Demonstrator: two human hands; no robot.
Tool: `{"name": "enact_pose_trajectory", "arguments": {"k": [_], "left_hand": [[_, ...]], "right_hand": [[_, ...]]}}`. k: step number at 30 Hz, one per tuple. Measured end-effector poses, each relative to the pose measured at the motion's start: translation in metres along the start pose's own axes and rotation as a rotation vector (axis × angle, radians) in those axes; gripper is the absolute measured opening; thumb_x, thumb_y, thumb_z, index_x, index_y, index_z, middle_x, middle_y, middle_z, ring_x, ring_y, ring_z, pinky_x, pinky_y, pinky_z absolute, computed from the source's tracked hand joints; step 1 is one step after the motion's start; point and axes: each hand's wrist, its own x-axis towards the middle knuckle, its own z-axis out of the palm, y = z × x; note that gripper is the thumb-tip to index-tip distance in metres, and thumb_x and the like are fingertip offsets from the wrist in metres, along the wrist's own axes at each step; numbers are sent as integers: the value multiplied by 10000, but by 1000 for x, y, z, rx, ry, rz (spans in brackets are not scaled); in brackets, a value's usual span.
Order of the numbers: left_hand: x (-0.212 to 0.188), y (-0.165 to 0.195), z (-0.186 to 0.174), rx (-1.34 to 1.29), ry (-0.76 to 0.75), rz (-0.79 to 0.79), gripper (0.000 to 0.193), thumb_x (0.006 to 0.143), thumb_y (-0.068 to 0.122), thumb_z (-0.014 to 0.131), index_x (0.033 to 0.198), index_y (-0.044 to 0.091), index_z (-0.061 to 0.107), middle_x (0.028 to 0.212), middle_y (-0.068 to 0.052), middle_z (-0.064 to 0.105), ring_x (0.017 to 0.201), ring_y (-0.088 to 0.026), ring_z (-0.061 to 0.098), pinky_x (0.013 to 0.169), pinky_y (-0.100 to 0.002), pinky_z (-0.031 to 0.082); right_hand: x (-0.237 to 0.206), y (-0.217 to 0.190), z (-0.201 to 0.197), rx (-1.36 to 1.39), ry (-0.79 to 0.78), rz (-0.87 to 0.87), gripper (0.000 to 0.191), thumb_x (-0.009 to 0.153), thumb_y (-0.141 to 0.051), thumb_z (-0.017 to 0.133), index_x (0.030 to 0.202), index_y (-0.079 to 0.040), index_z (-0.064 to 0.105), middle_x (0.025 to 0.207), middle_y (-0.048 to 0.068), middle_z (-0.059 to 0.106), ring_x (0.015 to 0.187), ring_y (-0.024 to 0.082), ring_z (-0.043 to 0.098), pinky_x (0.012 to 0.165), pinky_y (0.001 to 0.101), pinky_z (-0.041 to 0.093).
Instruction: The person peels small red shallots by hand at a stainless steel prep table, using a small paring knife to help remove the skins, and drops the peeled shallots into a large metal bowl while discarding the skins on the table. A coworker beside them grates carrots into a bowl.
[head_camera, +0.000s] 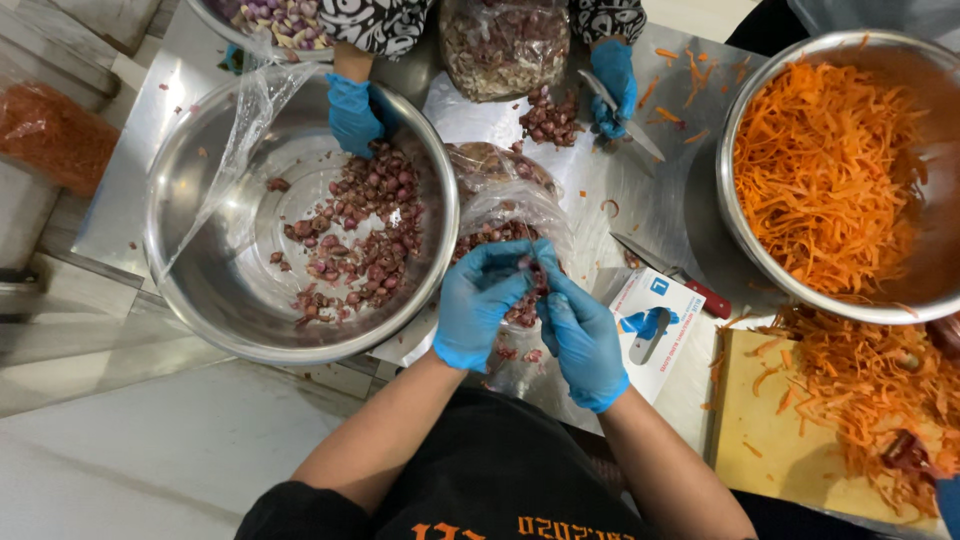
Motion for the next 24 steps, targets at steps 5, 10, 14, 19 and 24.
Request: {"name": "enact_pose_trajectory", "arguments": {"k": [5, 10, 14, 19, 24], "left_hand": [[16, 10, -18, -7, -80, -1, 334, 911, -16, 712, 1242, 0, 675, 1185, -79, 742, 1059, -126, 699, 974, -284, 569], [26, 17, -25, -93, -119, -80, 303, 950, 1, 725, 1251, -3, 694, 1198, -82, 736, 969, -108, 666, 886, -272, 563], [29, 12, -23, -148, -120, -134, 283, 924, 35, 710, 1207, 23, 691, 1215, -65, 748, 982, -112, 695, 865, -288, 591], [29, 1, -23, -11, -115, -58, 298, 942, -9, 714, 1239, -6, 684, 1165, -88, 737, 1020, -139, 710, 945, -309, 590], [31, 3, -21, 56, -37, 17, 285, 916, -21, 719, 1196, -12, 668, 1114, -86, 734, 1015, -144, 703, 928, -304, 586]], "right_hand": [[8, -20, 8, 263, 10, 223, 419, 1063, -219, 437, 1454, -109, 540, 824, 15, 542, 541, 80, 398, 466, 222, 344], [21, -28, 7, 659, -170, 338, 253, 1103, -334, 418, 1174, -94, 455, 864, 45, 541, 542, 126, 417, 464, 285, 376], [21, -26, -1, 407, -109, 292, 396, 1061, -287, 434, 1418, -116, 413, 784, 8, 500, 528, 96, 374, 457, 244, 332], [26, -26, -7, -55, -225, 95, 582, 1072, -192, 457, 1640, -154, 336, 755, -46, 434, 586, 55, 362, 506, 203, 317], [27, -30, 5, -280, -161, -33, 610, 1052, -154, 474, 1637, -187, 303, 754, -56, 437, 615, 35, 358, 552, 180, 361]]}}
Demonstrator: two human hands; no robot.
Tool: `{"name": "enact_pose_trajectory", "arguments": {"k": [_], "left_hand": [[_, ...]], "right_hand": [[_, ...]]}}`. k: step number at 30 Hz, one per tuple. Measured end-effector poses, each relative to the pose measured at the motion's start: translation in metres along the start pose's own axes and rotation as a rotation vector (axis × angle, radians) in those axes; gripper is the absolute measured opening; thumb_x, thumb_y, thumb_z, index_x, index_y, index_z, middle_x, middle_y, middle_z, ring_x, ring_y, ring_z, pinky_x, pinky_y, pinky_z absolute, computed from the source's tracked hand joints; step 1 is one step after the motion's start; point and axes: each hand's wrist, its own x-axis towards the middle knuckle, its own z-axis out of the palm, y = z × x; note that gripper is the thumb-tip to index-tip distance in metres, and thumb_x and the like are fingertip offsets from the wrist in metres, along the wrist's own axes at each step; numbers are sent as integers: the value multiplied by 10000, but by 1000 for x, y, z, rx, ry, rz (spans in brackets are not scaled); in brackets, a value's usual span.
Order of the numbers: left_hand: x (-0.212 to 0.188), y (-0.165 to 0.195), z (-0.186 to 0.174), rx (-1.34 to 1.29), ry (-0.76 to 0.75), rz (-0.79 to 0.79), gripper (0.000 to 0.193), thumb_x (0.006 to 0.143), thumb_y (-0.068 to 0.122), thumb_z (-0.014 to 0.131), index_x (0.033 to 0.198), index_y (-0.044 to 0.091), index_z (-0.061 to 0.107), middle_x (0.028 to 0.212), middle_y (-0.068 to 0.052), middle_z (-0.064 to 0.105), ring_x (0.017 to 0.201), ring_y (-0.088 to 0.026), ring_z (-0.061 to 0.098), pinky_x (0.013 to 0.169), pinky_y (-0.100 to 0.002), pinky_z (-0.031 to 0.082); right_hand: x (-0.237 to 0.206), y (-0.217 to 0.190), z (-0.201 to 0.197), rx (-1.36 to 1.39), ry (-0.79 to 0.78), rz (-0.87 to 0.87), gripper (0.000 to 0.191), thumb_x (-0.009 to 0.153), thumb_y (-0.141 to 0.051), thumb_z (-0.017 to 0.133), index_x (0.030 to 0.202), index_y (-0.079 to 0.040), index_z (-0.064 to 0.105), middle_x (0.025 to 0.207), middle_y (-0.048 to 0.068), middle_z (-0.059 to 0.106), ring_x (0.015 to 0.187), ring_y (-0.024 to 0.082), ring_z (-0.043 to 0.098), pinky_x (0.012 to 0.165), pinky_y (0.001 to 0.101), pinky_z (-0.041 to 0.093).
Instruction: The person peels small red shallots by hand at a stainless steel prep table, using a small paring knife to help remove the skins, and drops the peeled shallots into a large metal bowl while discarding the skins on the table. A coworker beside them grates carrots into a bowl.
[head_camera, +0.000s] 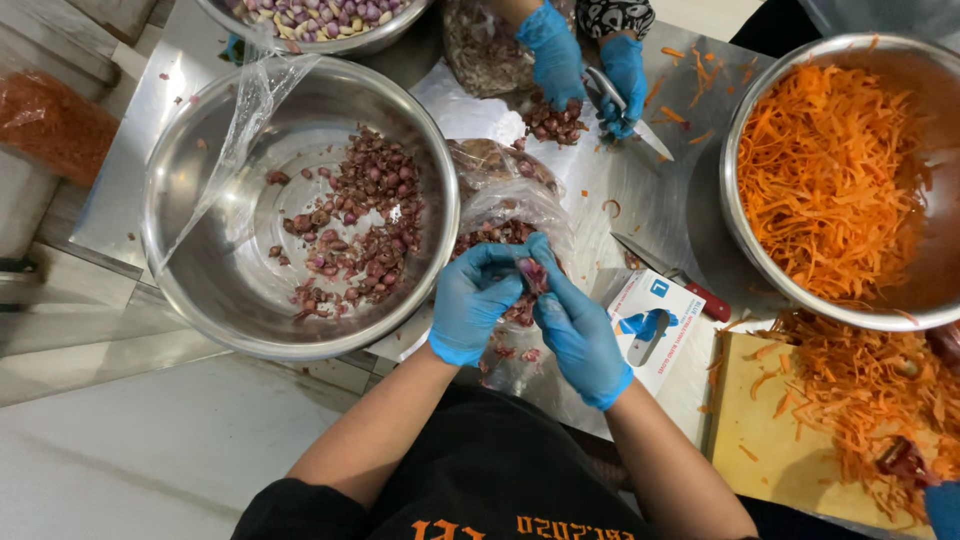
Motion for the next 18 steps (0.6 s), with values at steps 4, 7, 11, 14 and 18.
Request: {"name": "enact_pose_trajectory", "arguments": {"k": [4, 7, 11, 14, 18], "left_hand": [[-1, 9, 9, 171, 89, 41, 293, 897, -40, 748, 1177, -15, 666, 1129, -88, 712, 998, -136, 661, 896, -291, 569], [-2, 15, 14, 111, 52, 41, 303, 893, -42, 742, 1181, -5, 658, 1190, -85, 708, 1038, -125, 663, 932, -278, 568], [-2, 17, 16, 28, -9, -6, 335, 891, -44, 742, 1212, 2, 659, 1154, -92, 709, 1058, -125, 682, 957, -283, 576], [1, 18, 13, 26, -47, -14, 277, 934, -34, 730, 1203, -8, 669, 1135, -87, 735, 1027, -127, 691, 929, -285, 576], [9, 22, 9, -68, -109, -86, 254, 975, -23, 696, 1228, -20, 692, 1106, -66, 742, 995, -127, 686, 902, -288, 570]], "right_hand": [[0, -8, 5, -88, 71, -28, 575, 1050, -121, 466, 1616, -170, 380, 794, -53, 450, 657, 35, 372, 596, 177, 376], [3, -9, 2, 48, 54, -6, 546, 1079, -127, 472, 1620, -159, 409, 817, -50, 436, 666, 40, 358, 585, 185, 356], [7, -5, -9, 327, 34, 192, 491, 1058, -184, 445, 1548, -170, 469, 763, -36, 456, 557, 50, 348, 476, 198, 305], [6, -3, -15, 519, 55, 280, 413, 1058, -222, 456, 1444, -114, 554, 768, -1, 500, 517, 66, 355, 444, 206, 281], [5, -7, -21, 747, -29, 330, 379, 1043, -260, 463, 1377, -114, 566, 766, 18, 509, 500, 85, 373, 440, 228, 315]]}}
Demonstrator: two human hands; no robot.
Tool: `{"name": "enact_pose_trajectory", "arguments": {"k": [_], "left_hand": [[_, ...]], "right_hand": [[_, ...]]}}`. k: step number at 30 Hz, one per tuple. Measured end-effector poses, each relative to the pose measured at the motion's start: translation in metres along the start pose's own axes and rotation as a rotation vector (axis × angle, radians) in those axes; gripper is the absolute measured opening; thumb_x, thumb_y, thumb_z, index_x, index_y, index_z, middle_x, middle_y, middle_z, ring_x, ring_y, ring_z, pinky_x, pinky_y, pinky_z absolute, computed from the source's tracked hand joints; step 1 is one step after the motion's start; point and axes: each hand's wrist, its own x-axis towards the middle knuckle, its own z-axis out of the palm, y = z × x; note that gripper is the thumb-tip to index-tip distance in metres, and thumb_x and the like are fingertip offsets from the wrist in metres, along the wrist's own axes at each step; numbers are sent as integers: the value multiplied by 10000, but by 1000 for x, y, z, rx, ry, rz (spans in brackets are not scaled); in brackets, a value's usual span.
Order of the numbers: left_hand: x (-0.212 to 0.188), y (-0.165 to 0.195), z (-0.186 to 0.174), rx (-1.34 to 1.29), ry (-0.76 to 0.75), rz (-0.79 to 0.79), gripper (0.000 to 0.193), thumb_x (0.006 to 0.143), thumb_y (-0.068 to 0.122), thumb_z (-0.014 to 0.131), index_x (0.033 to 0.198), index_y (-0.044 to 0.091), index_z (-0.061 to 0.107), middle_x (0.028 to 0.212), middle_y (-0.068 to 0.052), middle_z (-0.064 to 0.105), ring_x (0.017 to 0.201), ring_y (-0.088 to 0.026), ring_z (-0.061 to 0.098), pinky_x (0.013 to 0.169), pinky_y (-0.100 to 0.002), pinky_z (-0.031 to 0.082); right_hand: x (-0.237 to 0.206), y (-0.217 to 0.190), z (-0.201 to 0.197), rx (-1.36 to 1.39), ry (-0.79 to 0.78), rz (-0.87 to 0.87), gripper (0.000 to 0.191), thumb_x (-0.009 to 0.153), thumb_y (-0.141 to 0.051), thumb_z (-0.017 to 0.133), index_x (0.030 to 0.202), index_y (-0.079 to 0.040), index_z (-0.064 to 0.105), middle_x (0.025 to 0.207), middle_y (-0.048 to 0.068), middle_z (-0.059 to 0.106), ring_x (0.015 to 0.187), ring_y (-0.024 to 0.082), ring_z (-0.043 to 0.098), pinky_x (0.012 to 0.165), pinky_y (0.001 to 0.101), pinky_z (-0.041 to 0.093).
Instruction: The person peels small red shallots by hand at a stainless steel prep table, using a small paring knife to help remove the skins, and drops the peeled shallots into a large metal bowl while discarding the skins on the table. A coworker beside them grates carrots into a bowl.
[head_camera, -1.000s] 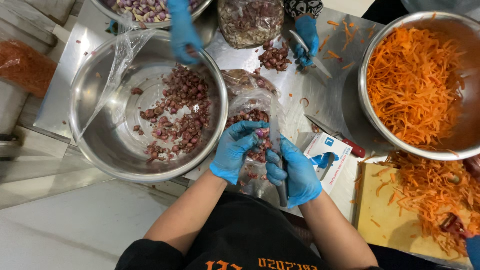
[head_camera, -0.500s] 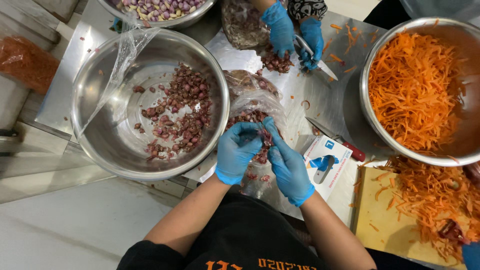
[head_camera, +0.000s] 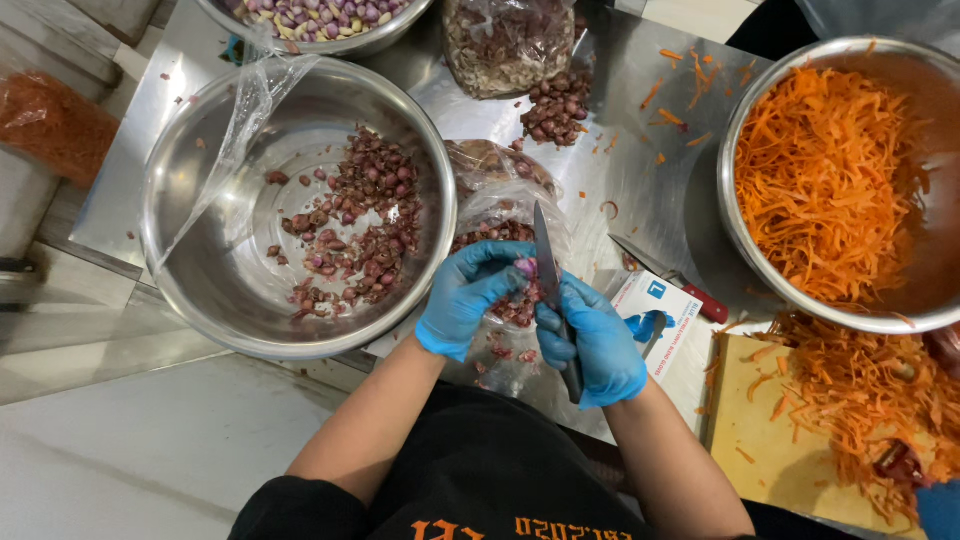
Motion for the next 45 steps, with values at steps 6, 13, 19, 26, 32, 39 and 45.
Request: {"name": "enact_pose_trajectory", "arguments": {"k": [6, 13, 19, 26, 32, 39, 45], "left_hand": [[5, -12, 8, 28, 205, 70, 283, 969, 11, 677, 1251, -10, 694, 1054, -82, 741, 879, -146, 699, 832, -312, 587], [-2, -14, -2, 43, 96, 46, 286, 929, -18, 721, 1214, -44, 705, 1142, -105, 758, 1004, -150, 721, 942, -305, 584], [-10, 6, -3, 294, 12, 182, 335, 924, -56, 735, 1256, -25, 697, 1196, -107, 734, 1047, -134, 694, 962, -302, 576], [-13, 13, 0, 42, 32, 92, 354, 922, -69, 688, 1268, 10, 676, 1260, -101, 719, 1139, -148, 694, 1035, -315, 562], [-24, 0, 0, -50, 159, 42, 360, 913, -109, 719, 1262, -30, 691, 1219, -134, 728, 1097, -176, 693, 1008, -319, 571], [-35, 5, -11, 143, 91, 105, 326, 889, -111, 706, 1198, -13, 671, 1155, -82, 721, 1049, -139, 692, 942, -306, 599], [-37, 11, -16, 64, 79, 56, 287, 925, -83, 679, 1200, -4, 669, 1176, -76, 725, 1054, -125, 679, 962, -288, 577]], "right_hand": [[2, 12, -3, -543, 105, -356, 475, 1058, -181, 507, 1526, -105, 518, 847, -10, 495, 632, 61, 374, 544, 202, 333], [2, 22, -13, -511, 18, -252, 472, 1083, -172, 470, 1552, -131, 509, 787, -16, 462, 602, 57, 354, 520, 200, 310], [-3, 11, -2, -11, -28, -13, 266, 1078, -284, 416, 1237, -129, 562, 807, 11, 504, 515, 87, 377, 451, 230, 320], [0, 17, 0, 229, -97, 82, 300, 1087, -413, 413, 1085, -136, 526, 813, 7, 510, 507, 100, 373, 454, 260, 326], [-8, 32, 15, -296, 36, -290, 532, 1046, -176, 468, 1574, -166, 408, 782, -31, 441, 593, 58, 347, 515, 212, 308], [-13, 31, 24, -958, 60, -493, 570, 1026, -34, 517, 1583, -127, 437, 845, -26, 533, 696, 48, 426, 661, 177, 432], [-2, 41, 36, -381, 152, -280, 460, 1078, -145, 447, 1529, -83, 516, 850, 9, 559, 588, 72, 390, 513, 207, 343]]}}
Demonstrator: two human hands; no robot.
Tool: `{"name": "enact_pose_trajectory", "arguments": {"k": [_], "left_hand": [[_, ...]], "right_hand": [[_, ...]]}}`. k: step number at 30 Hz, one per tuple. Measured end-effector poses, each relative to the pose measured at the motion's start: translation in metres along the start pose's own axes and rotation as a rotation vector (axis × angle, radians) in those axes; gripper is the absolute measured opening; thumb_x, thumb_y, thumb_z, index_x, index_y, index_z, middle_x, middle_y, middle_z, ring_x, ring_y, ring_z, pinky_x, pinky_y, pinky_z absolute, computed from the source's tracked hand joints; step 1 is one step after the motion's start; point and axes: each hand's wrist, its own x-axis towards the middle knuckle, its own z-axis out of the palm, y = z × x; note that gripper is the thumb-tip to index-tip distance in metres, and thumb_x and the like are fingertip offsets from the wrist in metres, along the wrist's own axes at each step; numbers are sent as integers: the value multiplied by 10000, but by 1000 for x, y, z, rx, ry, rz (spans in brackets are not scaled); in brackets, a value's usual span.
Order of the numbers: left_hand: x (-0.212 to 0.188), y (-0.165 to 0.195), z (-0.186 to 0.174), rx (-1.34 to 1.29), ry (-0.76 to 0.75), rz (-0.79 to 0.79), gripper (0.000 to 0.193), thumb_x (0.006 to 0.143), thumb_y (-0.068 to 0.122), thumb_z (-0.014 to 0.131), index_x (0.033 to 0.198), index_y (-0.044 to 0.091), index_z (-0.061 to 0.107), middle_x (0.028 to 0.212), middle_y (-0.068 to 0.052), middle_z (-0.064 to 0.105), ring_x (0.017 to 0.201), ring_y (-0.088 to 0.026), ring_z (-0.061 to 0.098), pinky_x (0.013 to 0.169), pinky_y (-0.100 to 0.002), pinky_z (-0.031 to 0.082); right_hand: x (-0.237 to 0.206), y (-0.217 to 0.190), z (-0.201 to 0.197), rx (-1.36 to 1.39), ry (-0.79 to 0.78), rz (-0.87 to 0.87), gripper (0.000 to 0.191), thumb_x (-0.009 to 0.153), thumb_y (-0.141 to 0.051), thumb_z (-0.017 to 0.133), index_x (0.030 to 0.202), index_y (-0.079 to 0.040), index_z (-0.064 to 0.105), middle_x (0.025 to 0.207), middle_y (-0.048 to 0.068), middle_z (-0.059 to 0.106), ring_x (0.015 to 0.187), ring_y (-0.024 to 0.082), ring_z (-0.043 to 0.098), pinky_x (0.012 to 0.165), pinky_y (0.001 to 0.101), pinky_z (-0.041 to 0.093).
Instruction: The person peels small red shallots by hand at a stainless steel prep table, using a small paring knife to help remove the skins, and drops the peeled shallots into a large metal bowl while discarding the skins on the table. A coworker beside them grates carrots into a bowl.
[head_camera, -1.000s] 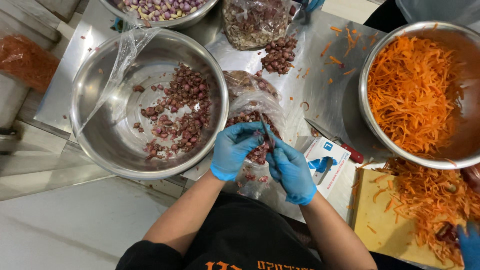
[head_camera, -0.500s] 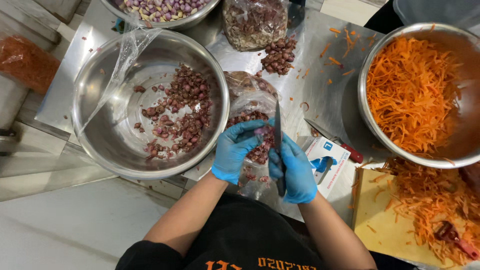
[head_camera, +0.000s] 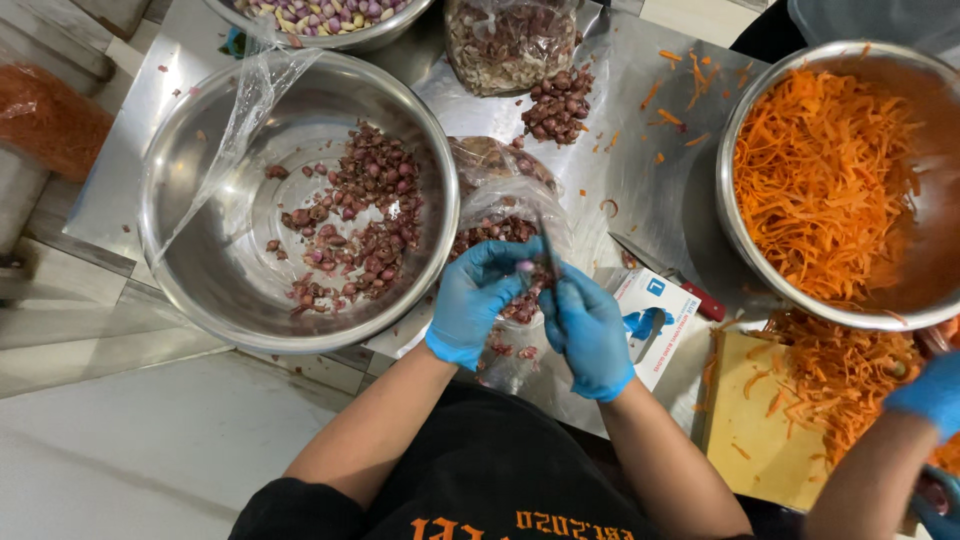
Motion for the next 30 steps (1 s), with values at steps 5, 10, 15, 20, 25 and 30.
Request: {"name": "enact_pose_trajectory", "arguments": {"k": [5, 10, 15, 20, 25, 30], "left_hand": [[0, 4, -4, -156, 38, -56, 289, 906, -53, 711, 1186, 5, 673, 1118, -84, 729, 1006, -148, 711, 920, -319, 599], [-2, 1, -8, -131, 42, -42, 285, 911, -61, 725, 1183, 1, 666, 1117, -85, 733, 1011, -154, 716, 935, -308, 586], [-2, 3, -20, -20, 3, -21, 227, 892, -77, 724, 1104, -1, 692, 1079, -90, 749, 961, -149, 720, 893, -300, 590], [-3, 7, -25, 39, -34, -101, 186, 860, -78, 701, 1029, -4, 728, 969, -93, 755, 874, -138, 708, 833, -278, 582], [-3, 8, -22, 11, -73, -155, 131, 880, -82, 733, 991, -19, 703, 915, -110, 750, 796, -152, 704, 730, -289, 573], [-2, 14, -14, -31, -102, -174, 165, 907, -49, 743, 1067, -13, 733, 989, -101, 758, 877, -156, 737, 809, -287, 610]], "right_hand": [[0, -11, 10, 209, 10, 151, 486, 1073, -220, 372, 1550, -127, 402, 804, 14, 528, 509, 72, 372, 447, 221, 333], [-5, -11, 15, -245, -159, -215, 589, 1012, -27, 450, 1591, -96, 368, 1106, 8, 586, 751, 58, 440, 671, 209, 435], [-1, -10, 11, -723, -165, -507, 557, 1020, 9, 528, 1565, -47, 429, 1325, 190, 603, 1158, 291, 584, 983, 370, 484], [0, -6, 11, -914, -91, -586, 493, 967, -22, 551, 1454, -53, 482, 1403, 181, 642, 1143, 376, 704, 937, 380, 562], [7, 7, 10, -903, -37, -685, 414, 950, -8, 554, 1362, -30, 512, 1367, 198, 653, 1131, 404, 702, 925, 405, 578], [16, 22, -1, -454, -100, -477, 330, 1107, -215, 500, 1384, -37, 531, 1096, 128, 657, 822, 205, 565, 716, 297, 472]]}}
